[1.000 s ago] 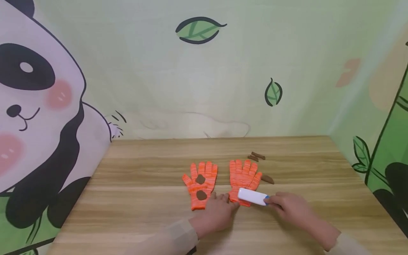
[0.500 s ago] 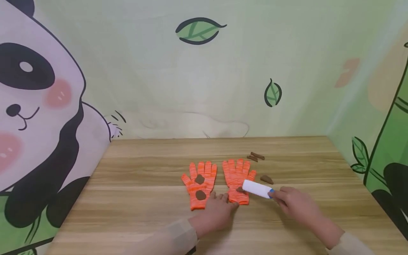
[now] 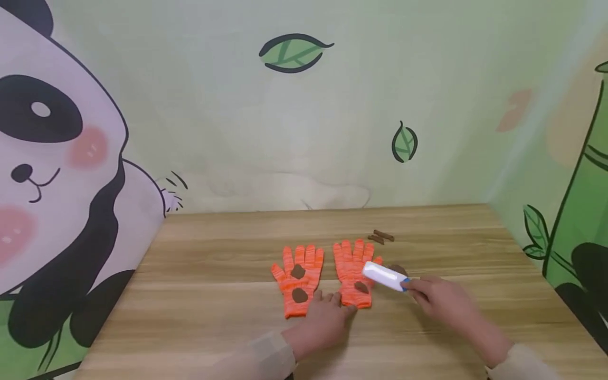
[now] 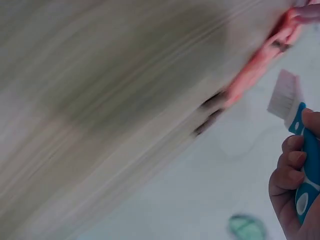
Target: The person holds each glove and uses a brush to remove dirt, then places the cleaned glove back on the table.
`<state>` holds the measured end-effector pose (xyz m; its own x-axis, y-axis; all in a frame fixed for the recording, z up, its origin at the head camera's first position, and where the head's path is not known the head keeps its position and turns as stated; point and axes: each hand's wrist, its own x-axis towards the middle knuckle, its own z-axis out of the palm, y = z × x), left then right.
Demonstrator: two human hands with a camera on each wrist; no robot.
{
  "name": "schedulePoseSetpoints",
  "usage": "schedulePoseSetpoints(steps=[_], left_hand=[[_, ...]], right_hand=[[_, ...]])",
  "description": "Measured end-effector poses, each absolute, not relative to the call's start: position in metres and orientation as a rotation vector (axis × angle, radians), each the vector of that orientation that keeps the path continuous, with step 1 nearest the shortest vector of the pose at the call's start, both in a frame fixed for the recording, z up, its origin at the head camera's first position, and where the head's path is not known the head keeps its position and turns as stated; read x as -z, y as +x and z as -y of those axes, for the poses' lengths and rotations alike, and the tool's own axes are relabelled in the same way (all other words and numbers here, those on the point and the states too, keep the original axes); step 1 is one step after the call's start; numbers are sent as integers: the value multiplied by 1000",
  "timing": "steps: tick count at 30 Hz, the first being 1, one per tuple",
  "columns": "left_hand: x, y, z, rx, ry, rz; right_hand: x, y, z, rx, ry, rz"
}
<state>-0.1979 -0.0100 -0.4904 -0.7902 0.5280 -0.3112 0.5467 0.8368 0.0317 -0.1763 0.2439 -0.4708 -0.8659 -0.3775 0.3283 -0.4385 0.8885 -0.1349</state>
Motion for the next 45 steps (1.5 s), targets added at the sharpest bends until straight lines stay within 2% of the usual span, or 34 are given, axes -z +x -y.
schedulePoseSetpoints(steps=[5, 12, 19, 24, 31, 38, 45], left_hand=[[491, -198, 10, 103, 819, -2710], [491, -197, 10, 72, 815, -2701], [490, -196, 9, 93, 847, -2723], [491, -196, 11, 128, 850, -2748], [493, -196, 13, 87, 869, -2748], [491, -197, 13, 121, 833, -2726], [495, -196, 9, 129, 837, -2744]], right_hand=[[481, -179, -221, -355, 793, 2748], [480, -175, -245, -358, 598, 2742], [483, -178, -241, -381, 750, 2786], [486, -177, -254, -420, 629, 2778], [487, -184, -254, -435, 623, 2750], [477, -187, -286, -434, 294, 2776], [459, -181, -285, -507, 293, 2718]])
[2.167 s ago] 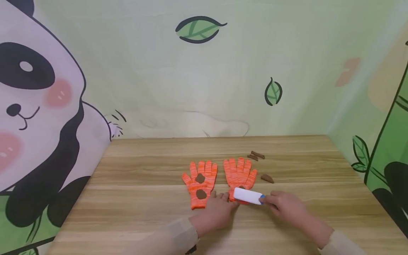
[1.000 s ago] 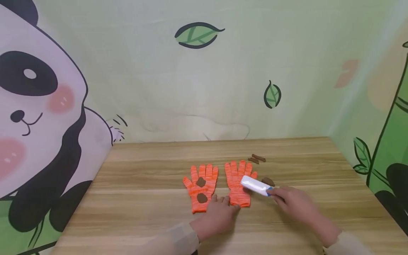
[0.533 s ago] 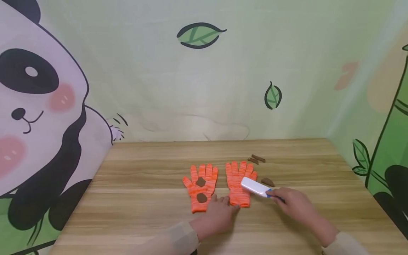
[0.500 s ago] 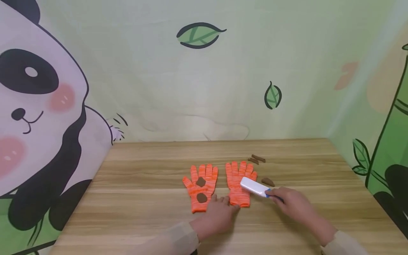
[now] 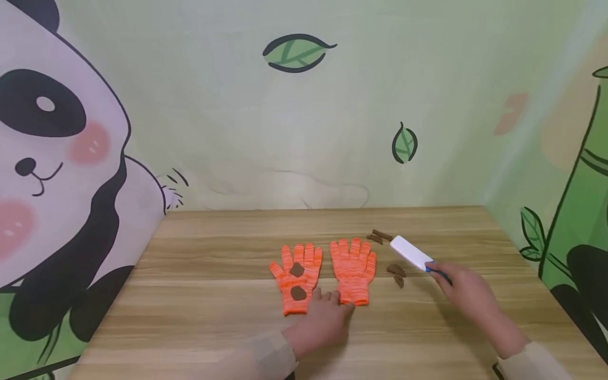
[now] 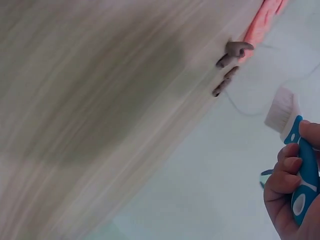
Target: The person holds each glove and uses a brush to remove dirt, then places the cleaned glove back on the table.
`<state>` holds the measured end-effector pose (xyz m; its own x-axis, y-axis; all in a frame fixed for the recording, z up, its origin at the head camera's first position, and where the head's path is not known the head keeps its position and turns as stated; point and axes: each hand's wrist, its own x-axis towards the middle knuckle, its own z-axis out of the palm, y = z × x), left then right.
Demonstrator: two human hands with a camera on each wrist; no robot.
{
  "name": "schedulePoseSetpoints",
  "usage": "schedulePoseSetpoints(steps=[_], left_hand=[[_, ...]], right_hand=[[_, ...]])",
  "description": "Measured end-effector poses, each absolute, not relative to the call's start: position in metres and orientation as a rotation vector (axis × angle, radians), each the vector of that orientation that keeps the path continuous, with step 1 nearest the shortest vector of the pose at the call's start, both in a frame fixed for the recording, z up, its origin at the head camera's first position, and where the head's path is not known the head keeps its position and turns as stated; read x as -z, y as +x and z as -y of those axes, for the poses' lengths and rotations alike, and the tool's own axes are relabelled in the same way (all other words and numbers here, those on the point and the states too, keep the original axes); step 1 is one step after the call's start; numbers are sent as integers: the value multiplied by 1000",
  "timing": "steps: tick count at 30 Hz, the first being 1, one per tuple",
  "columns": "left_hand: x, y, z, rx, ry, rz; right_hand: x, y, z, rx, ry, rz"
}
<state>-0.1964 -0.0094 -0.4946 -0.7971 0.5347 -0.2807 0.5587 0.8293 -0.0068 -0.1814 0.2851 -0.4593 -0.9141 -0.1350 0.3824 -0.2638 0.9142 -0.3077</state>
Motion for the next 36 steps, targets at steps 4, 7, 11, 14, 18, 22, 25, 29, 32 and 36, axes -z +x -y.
schedulePoseSetpoints(steps=[4, 7, 11, 14, 18, 22, 25, 29, 32, 36], left_hand=[[500, -192, 9, 131, 822, -2762], [501, -191, 8, 122, 804, -2778], [500, -190, 7, 87, 776, -2775], [501, -189, 6, 57, 759, -2777], [502, -187, 5, 47, 745, -2803], [501, -186, 5, 43, 730, -2823], [501, -186, 4, 42, 719, -2813], [501, -184, 2, 46, 709, -2793], [500, -180, 4, 6, 733, -2810], [491, -175, 25, -110, 785, -2847]], right_hand=[[455, -176, -278, -518, 313, 2732], [455, -173, -276, -525, 318, 2735], [458, -170, -277, -519, 313, 2730], [461, -169, -278, -514, 304, 2743], [464, -170, -278, -519, 292, 2780], [465, -170, -277, -524, 299, 2789], [464, -169, -274, -523, 323, 2771], [462, -169, -268, -534, 352, 2770], [461, -168, -262, -550, 354, 2808], [457, -170, -249, -553, 378, 2862]])
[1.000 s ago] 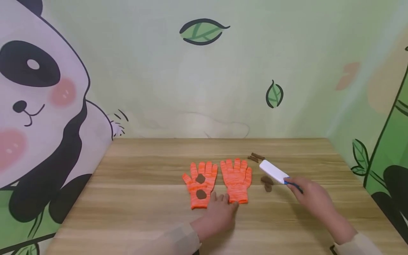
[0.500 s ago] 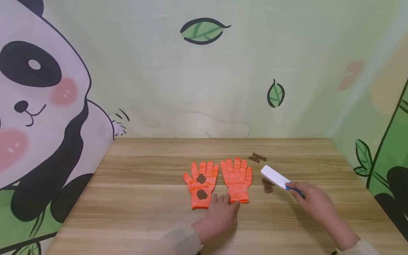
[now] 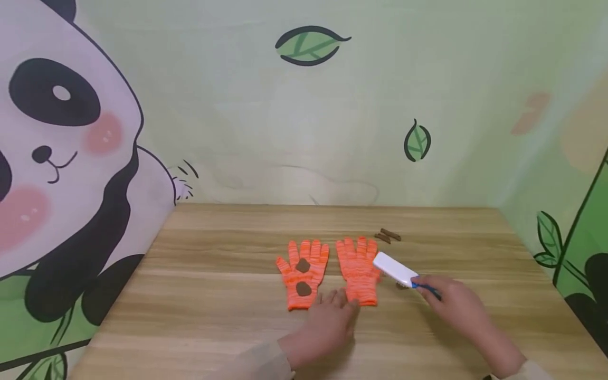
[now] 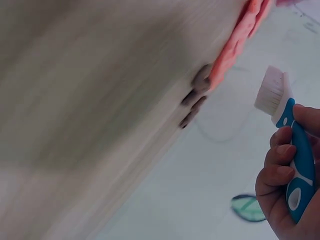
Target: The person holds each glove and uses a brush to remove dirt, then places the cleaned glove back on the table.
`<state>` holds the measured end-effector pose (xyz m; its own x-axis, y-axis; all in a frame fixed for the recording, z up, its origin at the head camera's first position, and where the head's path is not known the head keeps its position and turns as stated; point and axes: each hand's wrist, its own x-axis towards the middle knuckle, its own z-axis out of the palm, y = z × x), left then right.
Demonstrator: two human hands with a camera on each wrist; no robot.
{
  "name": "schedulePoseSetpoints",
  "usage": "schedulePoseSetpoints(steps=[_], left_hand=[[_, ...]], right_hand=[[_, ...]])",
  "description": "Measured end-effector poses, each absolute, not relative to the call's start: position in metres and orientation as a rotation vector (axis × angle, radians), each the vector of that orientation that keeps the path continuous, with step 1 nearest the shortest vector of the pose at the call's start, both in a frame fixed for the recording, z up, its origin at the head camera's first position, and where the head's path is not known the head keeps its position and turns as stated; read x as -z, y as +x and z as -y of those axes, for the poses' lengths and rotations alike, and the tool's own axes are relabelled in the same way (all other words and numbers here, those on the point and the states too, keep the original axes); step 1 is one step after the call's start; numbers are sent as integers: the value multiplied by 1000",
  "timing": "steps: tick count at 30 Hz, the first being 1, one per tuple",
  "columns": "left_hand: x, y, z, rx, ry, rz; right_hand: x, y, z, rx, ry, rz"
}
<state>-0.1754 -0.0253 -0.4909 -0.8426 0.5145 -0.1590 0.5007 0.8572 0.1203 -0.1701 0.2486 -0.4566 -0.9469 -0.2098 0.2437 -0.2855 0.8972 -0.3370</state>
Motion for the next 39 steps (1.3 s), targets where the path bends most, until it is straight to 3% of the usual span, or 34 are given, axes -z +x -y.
schedulePoseSetpoints(steps=[11, 17, 26, 34, 39], left_hand=[[484, -200, 126, -355, 964, -2932], [492, -217, 131, -324, 1027, -2937], [493, -231, 135, -267, 862, -2843], [499, -231, 141, -228, 906, -2847], [502, -233, 145, -222, 894, -2859]], right_hand=[[453, -198, -193, -554, 664, 2888], [449, -211, -164, -545, 727, 2918], [462, -237, -124, -559, 755, 3008], [472, -252, -113, -535, 909, 3023], [472, -256, -109, -472, 840, 3041]])
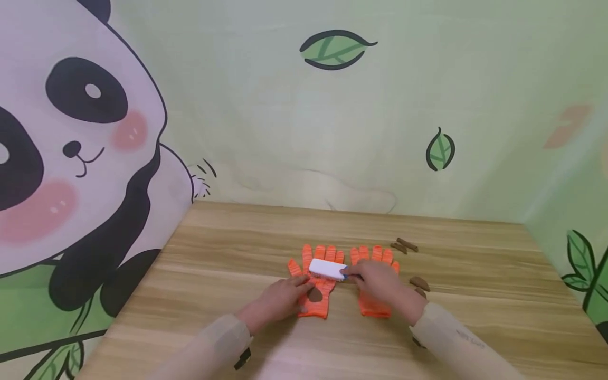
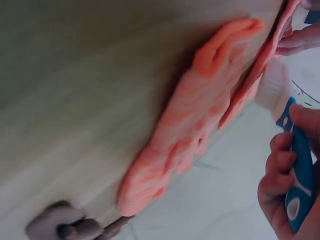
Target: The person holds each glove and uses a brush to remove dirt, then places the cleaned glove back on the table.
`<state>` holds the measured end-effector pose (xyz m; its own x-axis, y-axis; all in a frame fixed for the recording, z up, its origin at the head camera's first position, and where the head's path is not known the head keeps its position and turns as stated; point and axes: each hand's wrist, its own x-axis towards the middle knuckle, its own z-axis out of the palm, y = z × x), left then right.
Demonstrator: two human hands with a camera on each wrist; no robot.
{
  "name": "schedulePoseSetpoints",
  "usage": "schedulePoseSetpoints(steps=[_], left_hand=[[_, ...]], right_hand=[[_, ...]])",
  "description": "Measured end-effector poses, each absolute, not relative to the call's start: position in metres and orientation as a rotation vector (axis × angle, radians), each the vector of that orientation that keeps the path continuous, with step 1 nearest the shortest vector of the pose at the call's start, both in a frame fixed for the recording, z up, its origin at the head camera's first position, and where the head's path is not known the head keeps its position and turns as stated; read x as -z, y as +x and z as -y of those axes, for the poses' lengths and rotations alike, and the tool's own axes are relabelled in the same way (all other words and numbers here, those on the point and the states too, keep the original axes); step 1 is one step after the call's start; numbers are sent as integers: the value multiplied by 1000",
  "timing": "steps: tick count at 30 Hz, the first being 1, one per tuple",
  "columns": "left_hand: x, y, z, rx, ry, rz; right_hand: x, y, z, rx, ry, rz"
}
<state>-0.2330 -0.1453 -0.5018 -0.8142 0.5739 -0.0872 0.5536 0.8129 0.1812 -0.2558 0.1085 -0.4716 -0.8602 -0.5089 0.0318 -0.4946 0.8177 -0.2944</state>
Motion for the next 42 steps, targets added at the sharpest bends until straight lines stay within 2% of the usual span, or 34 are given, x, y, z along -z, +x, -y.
schedulePoseSetpoints(steps=[5, 11, 14, 23, 27, 42], left_hand=[[502, -235, 146, -231, 895, -2855], [500, -235, 145, -199, 866, -2836], [501, -234, 145, -185, 869, -2842], [503, -233, 146, -234, 837, -2853], [501, -235, 147, -257, 831, -2849], [497, -238, 142, -176, 774, -2827]], right_hand=[[470, -255, -108, 313, -932, -3019], [465, -256, -109, 310, -895, -3039], [464, -257, -111, 307, -985, -3017], [461, -252, -102, 278, -858, -3034], [459, -254, -100, 404, -779, -3009], [449, -266, -104, 263, -941, -2957]])
